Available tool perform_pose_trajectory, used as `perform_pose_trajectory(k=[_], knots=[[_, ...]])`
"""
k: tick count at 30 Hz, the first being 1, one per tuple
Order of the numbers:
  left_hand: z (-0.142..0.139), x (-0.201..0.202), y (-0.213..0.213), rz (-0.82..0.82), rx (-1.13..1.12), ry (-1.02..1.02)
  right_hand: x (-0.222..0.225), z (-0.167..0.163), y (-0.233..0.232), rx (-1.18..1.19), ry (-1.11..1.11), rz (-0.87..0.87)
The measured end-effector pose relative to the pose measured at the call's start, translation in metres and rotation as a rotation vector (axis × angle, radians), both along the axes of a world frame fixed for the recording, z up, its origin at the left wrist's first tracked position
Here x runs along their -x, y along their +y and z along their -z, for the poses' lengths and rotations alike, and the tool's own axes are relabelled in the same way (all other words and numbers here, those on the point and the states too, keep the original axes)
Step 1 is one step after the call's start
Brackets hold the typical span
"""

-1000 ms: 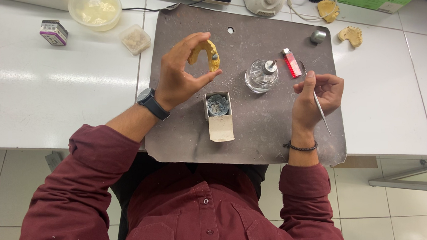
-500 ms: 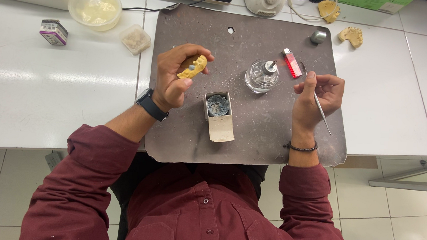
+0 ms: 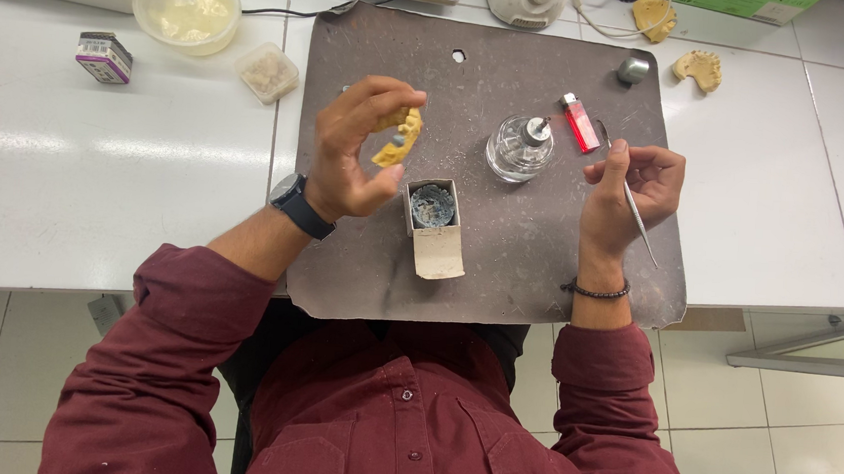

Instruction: The person holds a yellow dental arch model in one hand and uses a metal wax carving tool to add and shape wax on the denture teeth, repeatedly dipping the tool tip into a small box of dark wax. They briefly handle a round container of pale wax, then resume carving and shaping the denture with the tool.

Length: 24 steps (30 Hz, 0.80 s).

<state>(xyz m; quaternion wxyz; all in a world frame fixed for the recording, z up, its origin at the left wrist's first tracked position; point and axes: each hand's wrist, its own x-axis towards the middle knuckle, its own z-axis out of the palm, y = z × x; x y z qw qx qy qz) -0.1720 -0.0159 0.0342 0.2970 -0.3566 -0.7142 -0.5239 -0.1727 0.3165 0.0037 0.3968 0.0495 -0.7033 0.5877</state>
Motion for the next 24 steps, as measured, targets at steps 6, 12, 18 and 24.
perform_pose_trajectory(k=[6,12,18,24], knots=[[-0.003,0.002,0.009,-0.158,0.072,0.048,0.000,-0.001,-0.002,0.033,0.020,0.023],[0.001,0.006,0.008,-0.223,0.075,0.044,0.000,0.000,-0.001,0.053,0.021,0.020],[0.004,0.007,0.007,-0.242,0.092,0.046,0.001,0.002,-0.001,-0.128,-0.003,-0.043],[0.005,0.009,0.008,-0.267,0.089,0.044,-0.001,0.002,0.001,-0.321,0.064,-0.108]])
